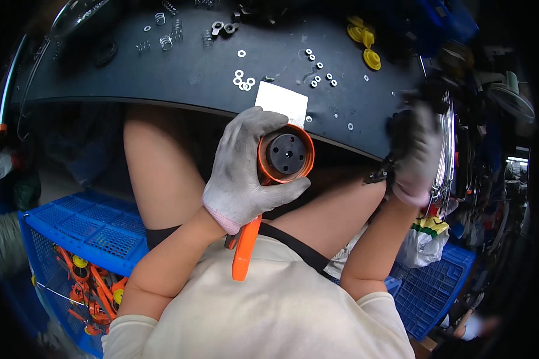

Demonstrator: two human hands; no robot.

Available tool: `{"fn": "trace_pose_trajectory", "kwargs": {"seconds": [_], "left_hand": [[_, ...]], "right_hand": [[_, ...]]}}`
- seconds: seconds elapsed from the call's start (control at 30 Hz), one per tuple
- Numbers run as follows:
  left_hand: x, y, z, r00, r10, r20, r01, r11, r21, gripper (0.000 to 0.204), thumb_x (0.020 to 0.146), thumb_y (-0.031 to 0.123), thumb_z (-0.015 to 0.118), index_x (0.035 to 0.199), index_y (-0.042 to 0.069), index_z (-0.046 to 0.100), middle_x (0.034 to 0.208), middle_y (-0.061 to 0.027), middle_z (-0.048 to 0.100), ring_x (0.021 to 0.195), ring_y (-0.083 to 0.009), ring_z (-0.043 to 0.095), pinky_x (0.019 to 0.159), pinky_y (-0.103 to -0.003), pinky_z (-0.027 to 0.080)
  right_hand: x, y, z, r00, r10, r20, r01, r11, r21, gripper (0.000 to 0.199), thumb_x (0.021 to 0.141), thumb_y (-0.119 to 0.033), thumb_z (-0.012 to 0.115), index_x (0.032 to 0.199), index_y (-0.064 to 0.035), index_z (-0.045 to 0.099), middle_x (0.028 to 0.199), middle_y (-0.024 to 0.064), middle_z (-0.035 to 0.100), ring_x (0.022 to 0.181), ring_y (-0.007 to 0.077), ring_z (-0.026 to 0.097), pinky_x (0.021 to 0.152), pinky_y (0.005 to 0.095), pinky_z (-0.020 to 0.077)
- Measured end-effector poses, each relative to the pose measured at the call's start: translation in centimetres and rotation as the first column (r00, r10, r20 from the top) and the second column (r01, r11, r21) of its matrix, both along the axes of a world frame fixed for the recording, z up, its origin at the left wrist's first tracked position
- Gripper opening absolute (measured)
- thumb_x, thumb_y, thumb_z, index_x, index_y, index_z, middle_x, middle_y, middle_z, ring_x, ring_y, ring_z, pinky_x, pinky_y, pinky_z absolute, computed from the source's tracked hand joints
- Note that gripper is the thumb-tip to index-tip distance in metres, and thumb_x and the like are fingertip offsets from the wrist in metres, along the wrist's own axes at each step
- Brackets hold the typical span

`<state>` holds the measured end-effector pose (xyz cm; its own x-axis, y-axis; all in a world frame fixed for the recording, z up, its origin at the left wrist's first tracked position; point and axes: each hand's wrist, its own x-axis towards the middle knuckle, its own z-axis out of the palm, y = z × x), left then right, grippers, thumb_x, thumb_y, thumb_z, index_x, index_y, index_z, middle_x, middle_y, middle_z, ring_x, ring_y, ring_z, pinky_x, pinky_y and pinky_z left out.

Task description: Assemble mechanical parts of a manual tool using fasteners and a pneumatic driver.

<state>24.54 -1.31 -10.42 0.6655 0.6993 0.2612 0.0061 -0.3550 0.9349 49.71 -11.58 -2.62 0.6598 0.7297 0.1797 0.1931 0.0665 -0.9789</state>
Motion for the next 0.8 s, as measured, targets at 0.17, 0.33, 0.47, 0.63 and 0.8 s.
{"fn": "trace_pose_trajectory", "kwargs": {"seconds": [0.17,0.33,0.47,0.63,0.8], "left_hand": [[0.2,0.1,-0.2,1.000,0.016,-0.001,-0.016,0.998,0.065,0.079,0.057,0.013,0.081,0.127,0.008,0.044,0.128,-0.0127,0.043,0.122,-0.0278,0.046,0.106,-0.037,0.036],[0.4,0.1,0.0,1.000,-0.009,0.003,0.009,1.000,0.030,0.079,0.057,0.012,0.081,0.127,0.008,0.043,0.127,-0.0136,0.043,0.121,-0.0272,0.046,0.105,-0.037,0.036],[0.6,-0.1,-0.4,0.994,0.079,0.076,-0.079,0.997,-0.005,0.076,0.055,0.024,0.083,0.120,0.010,0.048,0.119,-0.0141,0.051,0.116,-0.0361,0.048,0.102,-0.045,0.036],[0.2,0.0,-0.2,1.000,0.023,0.009,-0.023,0.999,0.047,0.079,0.056,0.011,0.080,0.127,0.007,0.043,0.128,-0.0134,0.042,0.122,-0.0278,0.046,0.106,-0.037,0.036],[0.3,0.1,-0.3,1.000,0.016,0.025,-0.017,0.998,0.065,0.080,0.056,0.011,0.081,0.127,0.007,0.044,0.127,-0.0132,0.043,0.122,-0.0284,0.046,0.106,-0.038,0.036]], "right_hand": [[-3.0,-0.5,4.7,0.633,0.592,-0.499,-0.012,0.652,0.758,0.051,0.079,-0.016,0.065,0.125,-0.0054,0.045,0.104,0.0115,0.051,0.086,0.0145,0.050,0.078,0.0318,0.0452],[-4.3,1.9,3.0,0.450,0.816,-0.362,-0.238,0.501,0.832,0.025,0.083,-0.021,0.063,0.103,-0.0127,0.050,0.075,0.0010,0.058,0.088,0.0178,0.055,0.084,0.0351,0.0502],[-5.0,3.7,1.4,0.619,0.701,-0.355,-0.203,0.579,0.790,0.028,0.078,-0.022,0.070,0.095,-0.0149,0.049,0.066,-0.0040,0.057,0.072,0.0121,0.055,0.063,0.0268,0.0523],[-4.8,2.4,-0.5,0.618,0.761,-0.198,-0.387,0.514,0.766,0.041,0.090,-0.029,0.060,0.125,-0.0129,0.048,0.089,0.0051,0.048,0.069,0.0134,0.049,0.062,0.0333,0.0538],[-7.6,2.1,2.1,0.739,0.663,-0.117,-0.380,0.554,0.741,0.045,0.089,-0.029,0.058,0.126,-0.0082,0.045,0.098,0.0080,0.049,0.070,0.0144,0.048,0.063,0.0309,0.0514]]}}
